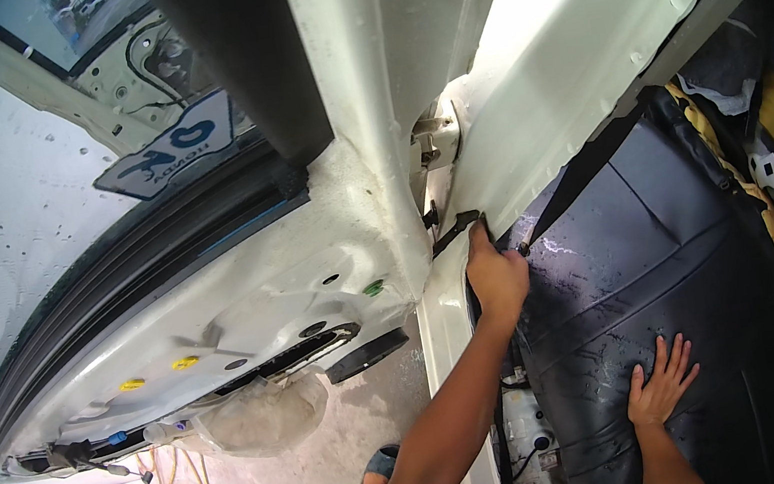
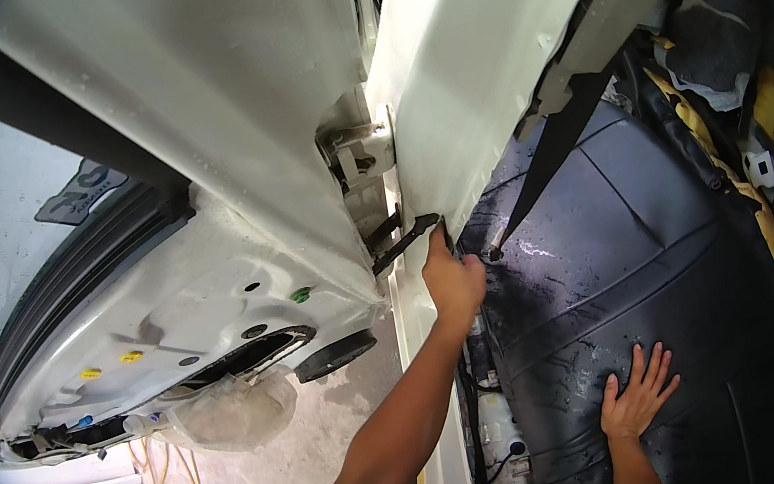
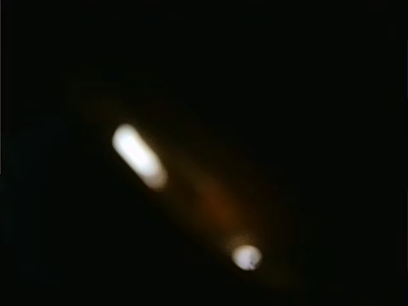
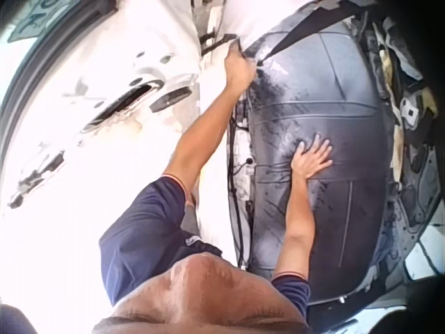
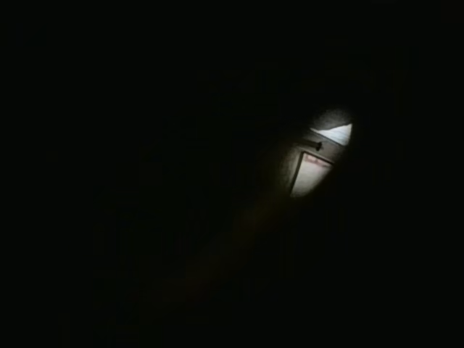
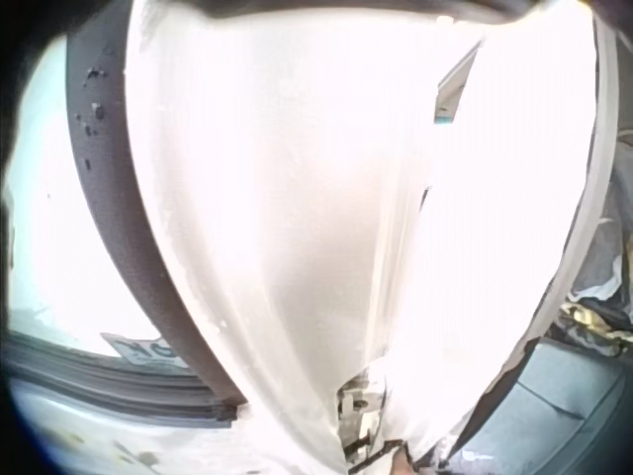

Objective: The person uses a red cloth to wipe the door hinge and door jamb area of a white car. The person repeatedly wipes the same hinge and surrounding metal surfaces with the cloth.

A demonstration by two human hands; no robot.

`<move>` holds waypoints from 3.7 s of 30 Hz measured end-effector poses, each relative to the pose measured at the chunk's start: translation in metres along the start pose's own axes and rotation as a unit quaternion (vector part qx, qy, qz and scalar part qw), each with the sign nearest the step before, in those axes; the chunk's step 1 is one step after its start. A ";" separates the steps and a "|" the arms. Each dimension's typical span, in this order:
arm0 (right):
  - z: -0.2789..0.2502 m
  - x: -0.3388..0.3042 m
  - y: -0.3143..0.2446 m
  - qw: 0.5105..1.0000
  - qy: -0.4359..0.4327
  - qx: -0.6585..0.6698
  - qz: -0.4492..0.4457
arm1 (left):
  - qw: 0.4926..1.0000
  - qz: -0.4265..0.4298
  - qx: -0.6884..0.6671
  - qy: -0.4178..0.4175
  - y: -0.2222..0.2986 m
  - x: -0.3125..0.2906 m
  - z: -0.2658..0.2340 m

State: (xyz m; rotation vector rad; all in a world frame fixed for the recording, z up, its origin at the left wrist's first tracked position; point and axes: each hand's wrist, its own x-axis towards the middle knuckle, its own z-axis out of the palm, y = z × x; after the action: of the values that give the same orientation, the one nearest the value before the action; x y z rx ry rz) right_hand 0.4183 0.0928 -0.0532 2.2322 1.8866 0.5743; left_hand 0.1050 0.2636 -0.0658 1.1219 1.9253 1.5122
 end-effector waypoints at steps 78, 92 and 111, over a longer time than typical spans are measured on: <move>0.006 0.000 0.002 1.000 0.008 0.004 -0.008 | 0.972 -0.095 0.174 -0.126 -0.010 0.011 -0.002; 0.011 -0.002 0.002 1.000 0.023 0.002 -0.011 | 0.980 0.037 0.166 -0.103 0.004 0.009 -0.016; -0.005 0.000 -0.003 0.999 -0.035 0.022 0.016 | 0.986 -0.096 0.052 -0.126 0.052 -0.001 -0.030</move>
State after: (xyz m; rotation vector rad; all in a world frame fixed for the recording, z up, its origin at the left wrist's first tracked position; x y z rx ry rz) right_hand 0.4139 0.0928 -0.0499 2.2819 1.8511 0.4571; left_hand 0.0997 0.2488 -0.0076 1.0779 1.8920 1.1227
